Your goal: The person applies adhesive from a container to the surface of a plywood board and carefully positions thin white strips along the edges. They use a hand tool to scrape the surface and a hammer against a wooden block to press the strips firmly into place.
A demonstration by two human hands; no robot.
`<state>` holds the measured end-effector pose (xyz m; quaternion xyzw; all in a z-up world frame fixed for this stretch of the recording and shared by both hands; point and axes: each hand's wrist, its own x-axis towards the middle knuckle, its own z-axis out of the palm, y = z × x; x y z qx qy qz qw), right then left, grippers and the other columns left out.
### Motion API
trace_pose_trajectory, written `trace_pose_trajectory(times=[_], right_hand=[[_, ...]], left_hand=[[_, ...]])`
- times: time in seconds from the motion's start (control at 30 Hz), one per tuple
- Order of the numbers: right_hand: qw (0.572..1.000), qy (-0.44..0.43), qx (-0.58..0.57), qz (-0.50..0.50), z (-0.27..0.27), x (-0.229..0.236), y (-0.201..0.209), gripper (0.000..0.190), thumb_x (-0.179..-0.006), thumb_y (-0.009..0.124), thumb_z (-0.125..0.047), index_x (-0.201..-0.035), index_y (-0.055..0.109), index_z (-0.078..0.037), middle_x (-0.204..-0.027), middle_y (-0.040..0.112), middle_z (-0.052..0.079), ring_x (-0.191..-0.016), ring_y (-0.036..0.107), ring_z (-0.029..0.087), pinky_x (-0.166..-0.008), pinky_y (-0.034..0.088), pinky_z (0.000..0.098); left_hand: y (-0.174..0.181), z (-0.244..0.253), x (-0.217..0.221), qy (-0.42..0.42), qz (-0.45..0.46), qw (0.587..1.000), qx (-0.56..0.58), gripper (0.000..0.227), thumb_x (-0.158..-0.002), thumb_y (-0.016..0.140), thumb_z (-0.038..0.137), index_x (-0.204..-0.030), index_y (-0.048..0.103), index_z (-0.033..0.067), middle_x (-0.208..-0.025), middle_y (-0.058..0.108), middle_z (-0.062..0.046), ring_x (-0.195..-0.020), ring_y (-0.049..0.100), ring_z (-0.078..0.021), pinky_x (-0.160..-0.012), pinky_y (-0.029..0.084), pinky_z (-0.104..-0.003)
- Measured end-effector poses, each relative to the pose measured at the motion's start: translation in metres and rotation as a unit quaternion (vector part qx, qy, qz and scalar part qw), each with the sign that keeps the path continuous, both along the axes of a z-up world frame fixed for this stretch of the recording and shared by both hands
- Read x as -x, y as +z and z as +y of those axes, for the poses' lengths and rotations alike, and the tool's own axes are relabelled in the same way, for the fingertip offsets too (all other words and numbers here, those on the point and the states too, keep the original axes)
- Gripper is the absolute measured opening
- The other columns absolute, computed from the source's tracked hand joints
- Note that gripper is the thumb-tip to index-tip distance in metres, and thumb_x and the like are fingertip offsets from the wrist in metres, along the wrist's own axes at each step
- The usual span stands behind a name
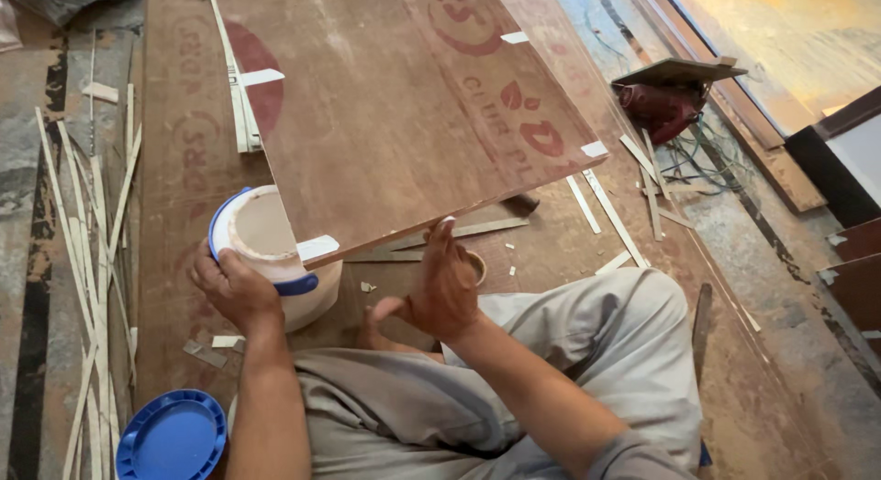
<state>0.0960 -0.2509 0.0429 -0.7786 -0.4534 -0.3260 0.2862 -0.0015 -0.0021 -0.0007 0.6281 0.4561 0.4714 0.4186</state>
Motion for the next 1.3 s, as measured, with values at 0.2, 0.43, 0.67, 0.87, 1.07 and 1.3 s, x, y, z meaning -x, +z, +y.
trace_pose_trajectory(times=[0.2, 0.43, 0.67, 0.87, 1.07, 1.3], right_hand=[[0.994, -0.067, -0.079, -0.041, -0.026, -0.030, 0.022, 0.110, -0.095, 0.030, -0.082, -0.155, 0.024, 0.010, -0.134, 0.054, 0.030, -0.109, 0.064, 0.042, -0.097, 0.057, 0.0491], [0.983, -0.118, -0.011, -0.139, -0.006, -0.016, 0.021, 0.107, -0.098, 0.039, -0.075, -0.150, 0.026, 0.018, -0.132, 0.055, 0.036, -0.109, 0.065, 0.045, -0.090, 0.055, 0.0501], [0.988, -0.045, -0.022, -0.143, -0.008, -0.007, 0.009, 0.102, -0.098, 0.047, -0.073, -0.145, 0.035, 0.017, -0.133, 0.055, 0.033, -0.114, 0.061, 0.047, -0.096, 0.052, 0.0536], [0.991, 0.079, 0.063, -0.092, -0.023, -0.015, 0.003, 0.092, -0.100, 0.061, -0.065, -0.152, 0.034, 0.007, -0.136, 0.053, 0.030, -0.112, 0.058, 0.046, -0.096, 0.051, 0.0557], [0.955, 0.085, 0.220, 0.182, -0.020, -0.027, 0.011, 0.098, -0.076, 0.075, -0.057, -0.156, 0.041, -0.013, -0.122, 0.059, 0.020, -0.104, 0.062, 0.041, -0.082, 0.052, 0.0506], [0.807, 0.034, 0.500, 0.313, -0.016, -0.076, 0.004, 0.104, -0.067, 0.084, -0.060, -0.154, 0.040, -0.026, -0.113, 0.066, 0.017, -0.105, 0.064, 0.038, -0.085, 0.052, 0.0508]], left_hand=[[-0.012, 0.006, 0.000, 0.011, 0.004, 1.000, -0.009, 0.046, -0.103, 0.045, 0.029, -0.135, 0.059, -0.0016, -0.142, 0.049, -0.027, -0.131, 0.049, -0.0447, -0.110, 0.038, -0.051], [-0.021, 0.010, -0.002, 0.019, 0.014, 1.000, -0.011, 0.048, -0.104, 0.043, 0.031, -0.136, 0.059, -0.0021, -0.143, 0.050, -0.029, -0.134, 0.047, -0.0463, -0.113, 0.035, -0.052], [-0.019, 0.010, -0.002, 0.028, 0.025, 0.999, 0.013, 0.051, -0.102, 0.045, 0.032, -0.139, 0.057, -0.0007, -0.139, 0.057, -0.027, -0.128, 0.054, -0.0439, -0.108, 0.041, -0.049], [0.003, -0.007, -0.001, -0.032, 0.037, 0.995, -0.085, 0.041, -0.101, 0.053, 0.022, -0.134, 0.062, -0.0002, -0.132, 0.064, -0.026, -0.123, 0.059, -0.0437, -0.105, 0.047, -0.049], [0.033, -0.056, -0.016, -0.156, 0.014, 0.956, -0.246, 0.034, -0.095, 0.062, 0.017, -0.122, 0.063, -0.0031, -0.120, 0.065, -0.025, -0.112, 0.060, -0.0446, -0.095, 0.047, -0.053], [0.028, -0.112, -0.062, -0.322, 0.179, 0.897, -0.246, 0.023, -0.099, 0.063, 0.024, -0.109, 0.069, 0.0047, -0.099, 0.069, -0.021, -0.091, 0.064, -0.0441, -0.081, 0.046, -0.058]])
